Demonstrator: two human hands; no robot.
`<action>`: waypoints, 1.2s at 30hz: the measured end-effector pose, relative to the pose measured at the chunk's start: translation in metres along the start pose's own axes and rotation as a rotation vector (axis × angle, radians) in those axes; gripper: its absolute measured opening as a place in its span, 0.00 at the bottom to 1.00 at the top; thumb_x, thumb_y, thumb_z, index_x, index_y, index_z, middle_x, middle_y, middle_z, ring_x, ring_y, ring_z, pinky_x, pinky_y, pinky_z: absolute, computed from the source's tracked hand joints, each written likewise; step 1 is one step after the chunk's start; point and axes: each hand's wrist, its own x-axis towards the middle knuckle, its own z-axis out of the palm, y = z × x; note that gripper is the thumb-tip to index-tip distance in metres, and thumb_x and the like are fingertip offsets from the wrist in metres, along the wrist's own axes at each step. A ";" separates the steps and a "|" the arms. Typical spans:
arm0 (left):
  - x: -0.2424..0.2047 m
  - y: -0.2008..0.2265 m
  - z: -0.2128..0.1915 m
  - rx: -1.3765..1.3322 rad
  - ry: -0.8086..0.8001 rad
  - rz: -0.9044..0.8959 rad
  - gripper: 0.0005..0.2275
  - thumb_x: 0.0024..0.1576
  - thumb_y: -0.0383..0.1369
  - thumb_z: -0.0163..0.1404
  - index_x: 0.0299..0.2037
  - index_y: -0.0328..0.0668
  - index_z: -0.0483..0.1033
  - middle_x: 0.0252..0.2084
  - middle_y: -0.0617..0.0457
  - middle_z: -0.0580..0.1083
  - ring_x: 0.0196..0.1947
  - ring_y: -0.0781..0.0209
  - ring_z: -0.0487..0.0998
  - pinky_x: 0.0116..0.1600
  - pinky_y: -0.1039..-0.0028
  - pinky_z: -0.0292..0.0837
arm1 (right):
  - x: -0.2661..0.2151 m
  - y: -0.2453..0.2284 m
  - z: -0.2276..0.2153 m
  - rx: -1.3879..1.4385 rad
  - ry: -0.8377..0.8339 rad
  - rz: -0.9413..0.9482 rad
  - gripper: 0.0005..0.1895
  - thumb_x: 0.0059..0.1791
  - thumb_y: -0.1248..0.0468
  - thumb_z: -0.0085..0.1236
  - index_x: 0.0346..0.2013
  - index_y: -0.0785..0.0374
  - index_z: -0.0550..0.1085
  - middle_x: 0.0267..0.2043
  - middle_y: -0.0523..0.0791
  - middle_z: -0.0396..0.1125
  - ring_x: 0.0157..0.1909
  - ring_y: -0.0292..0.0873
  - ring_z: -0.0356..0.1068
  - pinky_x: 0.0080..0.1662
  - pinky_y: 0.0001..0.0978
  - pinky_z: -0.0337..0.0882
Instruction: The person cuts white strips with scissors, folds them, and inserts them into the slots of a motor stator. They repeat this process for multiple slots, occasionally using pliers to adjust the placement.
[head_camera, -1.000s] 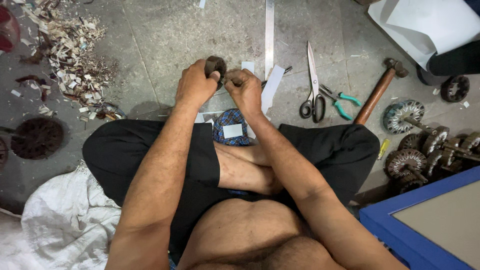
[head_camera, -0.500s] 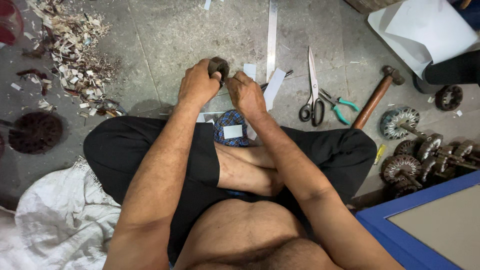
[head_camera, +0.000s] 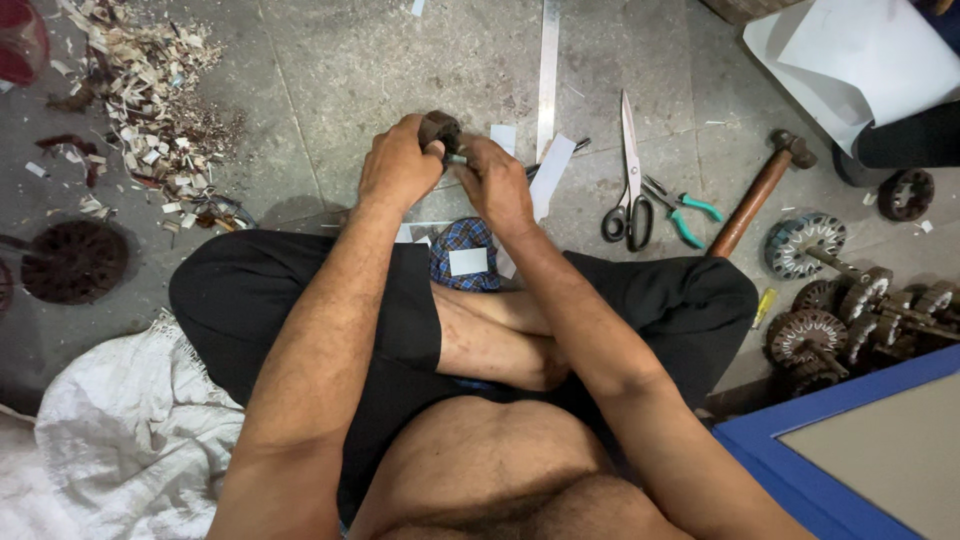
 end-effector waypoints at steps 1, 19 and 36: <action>0.000 0.000 0.000 -0.006 0.022 0.008 0.18 0.56 0.38 0.55 0.54 0.41 0.74 0.50 0.37 0.77 0.54 0.34 0.75 0.57 0.51 0.70 | -0.003 -0.001 0.000 0.108 -0.010 0.070 0.26 0.43 0.65 0.68 0.54 0.66 0.72 0.44 0.49 0.73 0.42 0.47 0.77 0.43 0.35 0.78; 0.008 -0.007 0.006 -0.074 -0.003 -0.030 0.21 0.59 0.40 0.52 0.60 0.41 0.66 0.55 0.34 0.75 0.57 0.32 0.73 0.60 0.51 0.69 | -0.009 0.001 0.003 -0.067 0.157 -0.056 0.06 0.46 0.71 0.66 0.38 0.63 0.80 0.39 0.48 0.76 0.41 0.48 0.77 0.43 0.36 0.76; 0.001 -0.002 0.004 -0.061 0.017 0.007 0.23 0.54 0.40 0.56 0.58 0.41 0.69 0.50 0.35 0.76 0.53 0.34 0.76 0.57 0.53 0.71 | -0.018 -0.010 0.003 0.211 0.003 0.164 0.12 0.50 0.71 0.60 0.48 0.68 0.78 0.46 0.50 0.73 0.36 0.45 0.77 0.40 0.33 0.76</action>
